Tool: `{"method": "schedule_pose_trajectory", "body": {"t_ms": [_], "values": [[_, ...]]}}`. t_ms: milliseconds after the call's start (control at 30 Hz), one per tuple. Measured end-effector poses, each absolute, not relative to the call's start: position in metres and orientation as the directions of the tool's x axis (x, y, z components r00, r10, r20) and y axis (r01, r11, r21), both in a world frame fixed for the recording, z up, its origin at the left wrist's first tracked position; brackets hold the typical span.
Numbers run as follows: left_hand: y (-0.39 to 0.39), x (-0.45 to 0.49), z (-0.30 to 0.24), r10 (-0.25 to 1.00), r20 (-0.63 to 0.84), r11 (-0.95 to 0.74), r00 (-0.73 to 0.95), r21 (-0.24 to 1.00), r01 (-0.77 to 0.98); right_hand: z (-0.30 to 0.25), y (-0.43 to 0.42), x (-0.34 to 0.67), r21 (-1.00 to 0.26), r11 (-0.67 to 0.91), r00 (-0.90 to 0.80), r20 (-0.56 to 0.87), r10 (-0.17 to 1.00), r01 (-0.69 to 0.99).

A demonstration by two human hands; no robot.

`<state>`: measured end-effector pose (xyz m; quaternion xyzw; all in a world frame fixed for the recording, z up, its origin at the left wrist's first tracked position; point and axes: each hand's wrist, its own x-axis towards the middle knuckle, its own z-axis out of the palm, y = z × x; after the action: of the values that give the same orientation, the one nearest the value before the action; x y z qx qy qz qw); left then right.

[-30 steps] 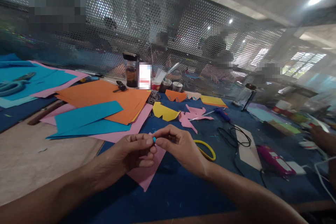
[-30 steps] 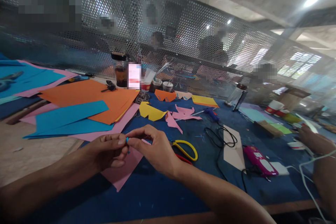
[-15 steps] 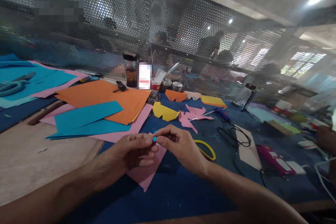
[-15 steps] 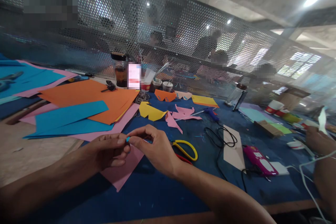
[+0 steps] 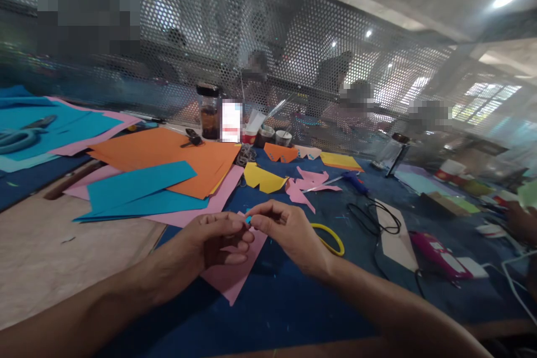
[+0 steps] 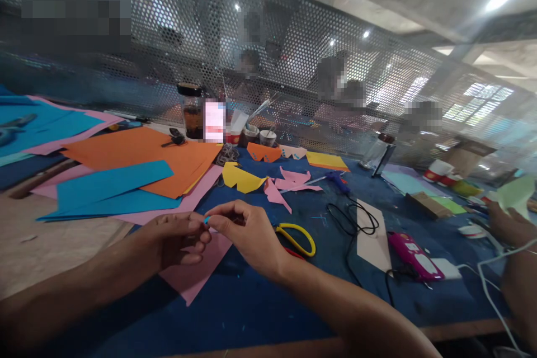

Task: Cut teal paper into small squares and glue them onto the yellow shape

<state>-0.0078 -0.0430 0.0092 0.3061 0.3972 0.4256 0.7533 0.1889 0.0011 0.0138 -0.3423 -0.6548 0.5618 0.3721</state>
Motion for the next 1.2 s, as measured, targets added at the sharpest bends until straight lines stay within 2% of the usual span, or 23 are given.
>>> {"method": "schedule_pose_trajectory", "body": {"t_ms": [200,333,500,667,900,1200], "values": [[-0.0443,-0.0085,0.0095,0.882,-0.323,0.448,0.342,0.799,-0.401,0.0155,0.0008,0.1888,-0.987,0.155,-0.487,0.116,0.865,0.039],[-0.0412,-0.0096,0.0049,0.904,-0.289,0.394,0.314,0.848,-0.354,0.0140,0.0003,0.1875,-0.998,0.060,-0.496,0.066,0.866,-0.028],[-0.0407,-0.0092,0.0063,0.985,-0.130,0.146,0.109,0.978,-0.148,0.0106,0.0003,0.1872,-0.987,-0.089,-0.527,-0.005,0.850,-0.135],[-0.0440,-0.0077,0.0128,0.999,0.042,-0.045,0.034,0.996,0.077,0.0124,-0.0018,0.1870,-0.966,-0.199,-0.565,-0.072,0.822,-0.166],[-0.0457,-0.0075,0.0131,0.994,0.109,-0.112,0.031,0.980,0.166,0.0129,-0.0018,0.1878,-0.961,-0.227,-0.580,-0.098,0.809,-0.155],[-0.0477,-0.0106,0.0121,0.996,0.071,-0.078,0.044,0.981,0.176,0.0170,-0.0022,0.1877,-0.977,-0.181,-0.566,-0.086,0.820,-0.114]]}}
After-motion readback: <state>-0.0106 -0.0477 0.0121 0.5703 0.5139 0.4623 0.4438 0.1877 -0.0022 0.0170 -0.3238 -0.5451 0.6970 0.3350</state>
